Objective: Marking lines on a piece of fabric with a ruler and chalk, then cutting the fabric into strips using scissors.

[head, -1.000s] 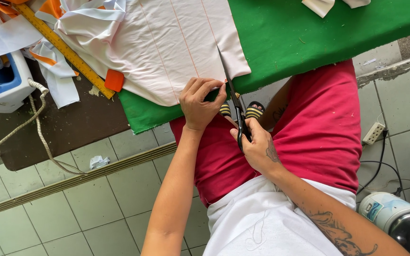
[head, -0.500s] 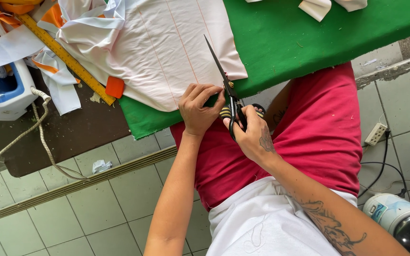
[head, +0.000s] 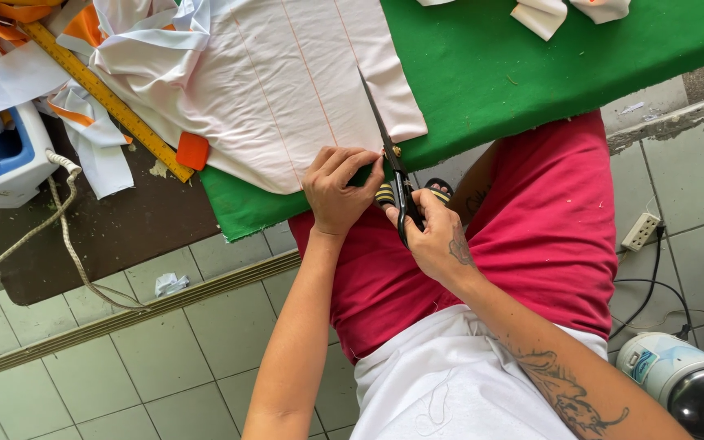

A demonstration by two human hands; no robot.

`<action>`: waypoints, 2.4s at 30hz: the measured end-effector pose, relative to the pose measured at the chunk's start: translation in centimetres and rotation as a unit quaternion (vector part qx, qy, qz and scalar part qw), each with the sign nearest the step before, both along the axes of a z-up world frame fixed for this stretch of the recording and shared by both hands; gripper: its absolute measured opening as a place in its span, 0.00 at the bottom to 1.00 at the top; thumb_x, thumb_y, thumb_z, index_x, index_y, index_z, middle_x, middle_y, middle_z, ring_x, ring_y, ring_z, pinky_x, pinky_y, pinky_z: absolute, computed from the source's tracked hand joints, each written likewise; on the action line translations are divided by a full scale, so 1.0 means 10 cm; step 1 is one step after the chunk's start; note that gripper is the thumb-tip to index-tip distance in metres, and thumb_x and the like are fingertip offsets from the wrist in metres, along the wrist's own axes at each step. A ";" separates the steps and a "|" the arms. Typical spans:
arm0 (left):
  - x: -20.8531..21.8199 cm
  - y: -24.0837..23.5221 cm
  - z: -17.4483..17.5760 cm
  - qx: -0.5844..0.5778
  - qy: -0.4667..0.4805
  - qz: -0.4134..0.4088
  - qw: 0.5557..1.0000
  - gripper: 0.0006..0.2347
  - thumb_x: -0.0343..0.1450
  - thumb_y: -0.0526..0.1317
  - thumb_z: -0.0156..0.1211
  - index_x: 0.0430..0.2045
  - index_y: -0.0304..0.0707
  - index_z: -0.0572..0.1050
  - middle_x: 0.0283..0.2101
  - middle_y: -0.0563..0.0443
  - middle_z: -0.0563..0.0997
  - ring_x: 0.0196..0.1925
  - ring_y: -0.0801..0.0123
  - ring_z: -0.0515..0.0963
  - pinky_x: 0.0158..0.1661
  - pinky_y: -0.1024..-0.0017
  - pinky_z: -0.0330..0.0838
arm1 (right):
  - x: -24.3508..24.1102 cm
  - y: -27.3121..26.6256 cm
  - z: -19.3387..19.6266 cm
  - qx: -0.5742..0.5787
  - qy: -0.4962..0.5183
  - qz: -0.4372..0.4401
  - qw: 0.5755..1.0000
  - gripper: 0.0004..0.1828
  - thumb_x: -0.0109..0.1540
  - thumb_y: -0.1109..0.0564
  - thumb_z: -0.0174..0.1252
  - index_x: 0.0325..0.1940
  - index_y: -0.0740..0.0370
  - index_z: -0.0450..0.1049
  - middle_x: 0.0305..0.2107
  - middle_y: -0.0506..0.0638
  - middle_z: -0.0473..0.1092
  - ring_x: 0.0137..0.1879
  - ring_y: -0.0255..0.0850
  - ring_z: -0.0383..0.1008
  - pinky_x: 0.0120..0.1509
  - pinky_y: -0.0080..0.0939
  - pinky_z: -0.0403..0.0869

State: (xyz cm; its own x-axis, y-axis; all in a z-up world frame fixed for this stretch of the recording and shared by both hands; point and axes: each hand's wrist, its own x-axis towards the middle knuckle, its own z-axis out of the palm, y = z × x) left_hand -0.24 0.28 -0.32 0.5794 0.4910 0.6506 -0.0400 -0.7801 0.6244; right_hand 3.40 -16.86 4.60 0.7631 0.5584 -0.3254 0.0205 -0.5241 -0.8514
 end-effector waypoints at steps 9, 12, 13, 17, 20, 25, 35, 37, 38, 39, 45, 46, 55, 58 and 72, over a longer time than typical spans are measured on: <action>0.01 0.00 -0.05 0.016 0.000 0.002 1.000 0.07 0.61 0.33 0.75 0.25 0.50 0.84 0.27 0.60 0.83 0.31 0.68 0.81 0.38 0.75 0.79 | 0.16 0.23 0.01 0.007 -0.044 -0.001 0.999 0.13 0.62 0.49 0.61 0.37 0.61 0.70 0.19 0.51 0.66 0.34 0.54 0.75 0.48 0.56 0.71; 0.01 0.01 -0.06 0.017 0.005 -0.001 1.000 0.07 0.61 0.33 0.75 0.26 0.51 0.84 0.28 0.60 0.83 0.31 0.69 0.81 0.38 0.75 0.79 | 0.21 0.30 0.07 0.007 -0.050 0.008 0.999 0.11 0.62 0.52 0.59 0.38 0.61 0.70 0.20 0.51 0.66 0.35 0.55 0.75 0.52 0.60 0.70; -0.01 0.00 -0.07 0.019 0.012 0.003 1.000 0.07 0.61 0.34 0.75 0.26 0.51 0.84 0.28 0.60 0.83 0.31 0.69 0.81 0.38 0.75 0.78 | 0.21 0.31 0.09 0.003 -0.050 0.013 0.999 0.09 0.62 0.53 0.58 0.38 0.61 0.69 0.20 0.51 0.67 0.36 0.55 0.76 0.55 0.63 0.70; -0.01 0.00 -0.07 0.014 0.017 0.003 1.000 0.07 0.62 0.34 0.75 0.26 0.52 0.84 0.28 0.61 0.83 0.32 0.69 0.81 0.39 0.75 0.79 | 0.24 0.30 0.00 -0.011 -0.044 0.017 0.999 0.09 0.63 0.53 0.58 0.40 0.61 0.71 0.22 0.53 0.68 0.39 0.60 0.75 0.61 0.66 0.65; -0.02 0.00 -0.05 0.015 0.016 -0.002 1.000 0.07 0.62 0.34 0.75 0.26 0.51 0.84 0.28 0.60 0.84 0.32 0.67 0.82 0.38 0.74 0.79 | 0.24 0.26 -0.14 -0.019 -0.031 0.023 0.999 0.16 0.65 0.43 0.59 0.40 0.58 0.72 0.23 0.52 0.70 0.41 0.60 0.76 0.64 0.66 0.63; -0.01 0.00 -0.05 0.019 0.018 0.006 1.000 0.06 0.62 0.35 0.74 0.26 0.53 0.84 0.28 0.61 0.83 0.32 0.69 0.81 0.38 0.75 0.78 | 0.26 0.20 -0.25 -0.025 -0.016 0.024 0.999 0.13 0.65 0.42 0.59 0.39 0.52 0.75 0.23 0.47 0.75 0.41 0.55 0.76 0.65 0.60 0.62; -0.06 0.00 -0.08 0.007 0.018 -0.014 1.000 0.03 0.65 0.36 0.68 0.26 0.51 0.84 0.28 0.61 0.83 0.32 0.67 0.82 0.40 0.73 0.79 | 0.36 0.50 0.09 -0.025 -0.018 0.000 1.000 0.09 0.61 0.50 0.57 0.38 0.56 0.71 0.20 0.50 0.70 0.36 0.53 0.76 0.55 0.58 0.69; -0.06 0.01 -0.10 0.016 0.011 -0.005 1.000 0.04 0.64 0.35 0.65 0.24 0.51 0.84 0.27 0.62 0.82 0.32 0.68 0.81 0.41 0.75 0.77 | 0.39 0.57 0.04 -0.020 -0.024 -0.003 0.999 0.09 0.60 0.50 0.58 0.37 0.56 0.69 0.20 0.50 0.68 0.35 0.53 0.75 0.51 0.56 0.71; -0.04 0.01 -0.09 0.018 0.009 -0.005 1.000 0.04 0.64 0.35 0.65 0.24 0.51 0.84 0.27 0.62 0.82 0.32 0.68 0.81 0.41 0.75 0.77 | 0.41 0.58 0.03 -0.019 -0.026 -0.004 0.999 0.09 0.60 0.50 0.58 0.37 0.56 0.69 0.20 0.50 0.68 0.35 0.53 0.75 0.51 0.56 0.71; -0.04 0.01 -0.08 0.016 0.008 -0.003 1.000 0.05 0.65 0.34 0.64 0.22 0.50 0.83 0.26 0.62 0.82 0.31 0.68 0.80 0.40 0.76 0.77 | 0.43 0.60 0.02 -0.031 -0.017 0.000 0.999 0.09 0.60 0.50 0.57 0.37 0.56 0.70 0.22 0.52 0.70 0.39 0.56 0.76 0.50 0.58 0.71; -0.05 -0.01 -0.01 0.016 0.010 -0.010 1.000 0.05 0.66 0.34 0.63 0.20 0.48 0.81 0.26 0.60 0.82 0.31 0.66 0.80 0.40 0.75 0.77 | 0.47 0.58 -0.22 -0.091 0.001 0.019 0.996 0.11 0.63 0.46 0.54 0.41 0.54 0.69 0.31 0.56 0.72 0.49 0.62 0.76 0.55 0.67 0.68; -0.05 0.00 0.02 0.017 0.010 -0.017 1.000 0.05 0.66 0.34 0.63 0.20 0.47 0.81 0.26 0.59 0.82 0.31 0.66 0.81 0.40 0.74 0.77 | 0.47 0.56 -0.25 -0.121 0.010 0.029 0.992 0.11 0.64 0.44 0.52 0.42 0.51 0.69 0.33 0.54 0.73 0.52 0.61 0.75 0.58 0.70 0.66; -0.05 0.00 -0.01 0.022 0.009 -0.010 1.000 0.05 0.65 0.33 0.63 0.20 0.48 0.81 0.26 0.60 0.82 0.31 0.66 0.80 0.39 0.74 0.77 | 0.48 0.57 0.00 -0.063 -0.001 -0.001 0.998 0.08 0.59 0.51 0.56 0.38 0.55 0.72 0.26 0.55 0.73 0.45 0.57 0.78 0.48 0.57 0.73; -0.06 0.00 -0.05 0.024 0.005 -0.009 1.000 0.04 0.62 0.33 0.63 0.18 0.47 0.79 0.25 0.59 0.80 0.31 0.66 0.80 0.39 0.75 0.76 | 0.54 0.66 -0.06 -0.028 -0.022 -0.006 0.999 0.09 0.58 0.50 0.58 0.36 0.56 0.70 0.23 0.55 0.71 0.41 0.56 0.78 0.45 0.55 0.73; -0.05 -0.01 -0.03 0.021 0.001 -0.008 1.000 0.03 0.61 0.32 0.63 0.18 0.45 0.79 0.24 0.57 0.80 0.30 0.65 0.80 0.38 0.75 0.77 | 0.66 0.84 -0.02 -0.056 -0.012 0.002 0.998 0.14 0.59 0.45 0.56 0.35 0.58 0.68 0.29 0.62 0.73 0.50 0.62 0.76 0.51 0.60 0.72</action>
State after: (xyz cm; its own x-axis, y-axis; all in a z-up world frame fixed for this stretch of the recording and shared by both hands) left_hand -0.73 0.17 -0.65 0.5881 0.4535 0.6697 -0.0526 -0.8048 0.5912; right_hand 10.02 -8.43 4.38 0.7689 0.5230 -0.3678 0.0421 -0.6154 -0.7871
